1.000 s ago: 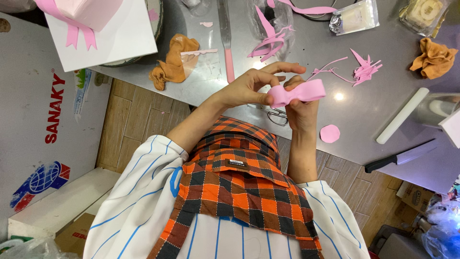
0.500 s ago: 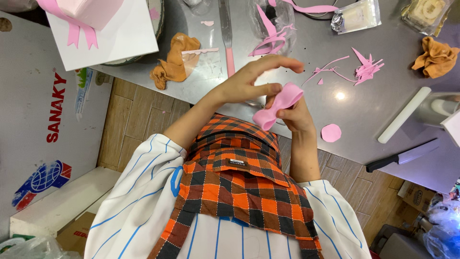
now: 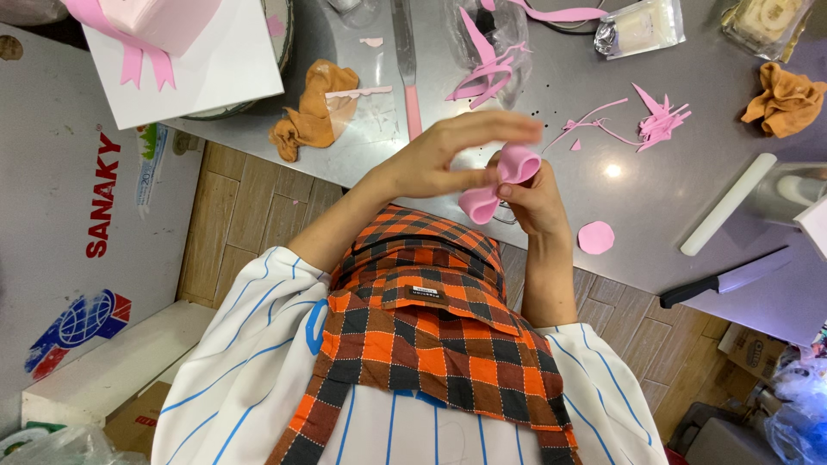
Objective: The person folds a pink ribbon into a bow shape and secures it with a small circular piece of pink material. They use scissors to trim the edges of the ribbon and the circular piece. The person then places the finished bow onto a pink heart-shaped cake for decoration.
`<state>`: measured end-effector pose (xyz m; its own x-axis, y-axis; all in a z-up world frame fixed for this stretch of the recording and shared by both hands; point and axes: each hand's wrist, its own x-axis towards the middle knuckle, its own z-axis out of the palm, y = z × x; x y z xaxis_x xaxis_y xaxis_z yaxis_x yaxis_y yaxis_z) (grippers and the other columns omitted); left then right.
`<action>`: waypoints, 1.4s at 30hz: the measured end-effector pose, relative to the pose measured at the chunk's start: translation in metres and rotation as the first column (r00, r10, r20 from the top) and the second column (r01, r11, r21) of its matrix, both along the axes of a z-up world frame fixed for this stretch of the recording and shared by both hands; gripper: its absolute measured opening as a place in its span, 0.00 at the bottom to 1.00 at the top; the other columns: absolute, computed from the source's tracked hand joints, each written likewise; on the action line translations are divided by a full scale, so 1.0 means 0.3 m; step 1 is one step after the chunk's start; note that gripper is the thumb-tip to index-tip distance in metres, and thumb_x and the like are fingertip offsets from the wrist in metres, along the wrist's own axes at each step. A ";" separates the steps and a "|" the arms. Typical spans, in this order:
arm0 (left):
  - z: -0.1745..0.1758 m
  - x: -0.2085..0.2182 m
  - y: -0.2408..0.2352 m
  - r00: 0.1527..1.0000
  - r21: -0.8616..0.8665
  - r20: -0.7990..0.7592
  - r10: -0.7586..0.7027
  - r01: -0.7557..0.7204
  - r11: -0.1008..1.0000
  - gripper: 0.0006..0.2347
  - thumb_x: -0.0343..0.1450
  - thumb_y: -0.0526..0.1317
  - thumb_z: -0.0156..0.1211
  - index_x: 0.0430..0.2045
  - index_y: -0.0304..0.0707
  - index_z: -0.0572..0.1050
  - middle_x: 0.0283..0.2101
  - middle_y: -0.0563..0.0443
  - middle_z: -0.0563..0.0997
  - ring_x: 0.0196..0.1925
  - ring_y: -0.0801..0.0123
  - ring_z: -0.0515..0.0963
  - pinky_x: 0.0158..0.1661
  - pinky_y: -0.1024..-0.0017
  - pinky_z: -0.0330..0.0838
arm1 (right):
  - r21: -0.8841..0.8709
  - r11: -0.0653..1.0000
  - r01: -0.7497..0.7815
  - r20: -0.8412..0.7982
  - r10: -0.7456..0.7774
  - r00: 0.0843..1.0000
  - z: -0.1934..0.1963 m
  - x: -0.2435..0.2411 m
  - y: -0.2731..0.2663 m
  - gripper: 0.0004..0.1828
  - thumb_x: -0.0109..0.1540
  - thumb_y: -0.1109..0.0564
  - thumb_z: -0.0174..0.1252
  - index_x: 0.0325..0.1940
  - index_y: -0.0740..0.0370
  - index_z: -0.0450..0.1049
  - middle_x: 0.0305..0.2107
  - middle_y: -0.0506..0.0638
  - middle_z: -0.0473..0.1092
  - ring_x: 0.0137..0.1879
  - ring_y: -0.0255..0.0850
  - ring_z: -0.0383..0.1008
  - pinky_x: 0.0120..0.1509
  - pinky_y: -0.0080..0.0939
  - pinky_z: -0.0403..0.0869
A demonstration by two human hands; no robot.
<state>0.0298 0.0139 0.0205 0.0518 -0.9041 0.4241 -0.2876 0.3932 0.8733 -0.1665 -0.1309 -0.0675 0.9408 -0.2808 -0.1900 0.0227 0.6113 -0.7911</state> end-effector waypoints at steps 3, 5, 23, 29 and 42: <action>-0.018 -0.009 -0.007 0.976 0.148 -0.147 0.162 -0.140 0.979 0.22 0.77 0.41 0.65 0.68 0.46 0.69 0.61 0.51 0.78 0.51 0.77 0.84 0.68 0.64 0.68 | -0.159 0.987 -0.025 -0.035 0.020 0.999 0.019 0.000 -0.008 0.17 0.55 0.61 0.71 0.46 0.69 0.77 0.39 0.53 0.77 0.44 0.39 0.78 0.49 0.36 0.75; -0.027 -0.014 -0.011 0.945 0.189 -0.312 0.098 -0.039 0.981 0.25 0.76 0.39 0.63 0.70 0.45 0.64 0.63 0.49 0.74 0.51 0.77 0.83 0.64 0.67 0.73 | -0.183 0.982 -0.051 -0.050 0.043 0.998 0.025 0.000 -0.010 0.17 0.55 0.62 0.70 0.46 0.68 0.77 0.39 0.53 0.77 0.44 0.40 0.79 0.51 0.37 0.77; -0.100 -0.007 -0.027 0.743 0.118 -0.664 -0.084 0.216 0.969 0.30 0.79 0.40 0.63 0.75 0.44 0.54 0.62 0.50 0.72 0.50 0.77 0.78 0.57 0.72 0.72 | -0.111 0.993 -0.046 -0.035 0.043 0.998 -0.006 0.011 0.001 0.18 0.54 0.64 0.71 0.46 0.70 0.78 0.41 0.54 0.77 0.46 0.40 0.79 0.53 0.38 0.78; -0.156 0.052 0.009 0.834 0.287 -0.512 0.206 -0.059 0.956 0.19 0.83 0.49 0.45 0.67 0.40 0.67 0.59 0.51 0.78 0.57 0.72 0.81 0.62 0.73 0.74 | -0.253 0.927 0.277 0.151 -0.245 0.958 0.043 0.049 0.023 0.16 0.58 0.68 0.70 0.49 0.70 0.77 0.46 0.52 0.73 0.47 0.37 0.74 0.48 0.36 0.75; -0.110 0.167 0.170 0.741 0.375 -0.533 0.408 -0.225 0.899 0.15 0.81 0.42 0.51 0.60 0.34 0.73 0.50 0.49 0.81 0.50 0.71 0.83 0.55 0.71 0.80 | -0.368 0.914 0.172 -0.031 -0.197 0.980 0.202 0.215 0.073 0.34 0.62 0.67 0.60 0.73 0.69 0.62 0.53 0.56 0.73 0.54 0.41 0.80 0.55 0.42 0.83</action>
<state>0.0798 0.0649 -0.0126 0.5100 -0.8590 -0.0450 0.2505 0.0982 0.9631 -0.1020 -0.1091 -0.0068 0.8543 -0.5095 -0.1028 0.0474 0.2733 -0.9608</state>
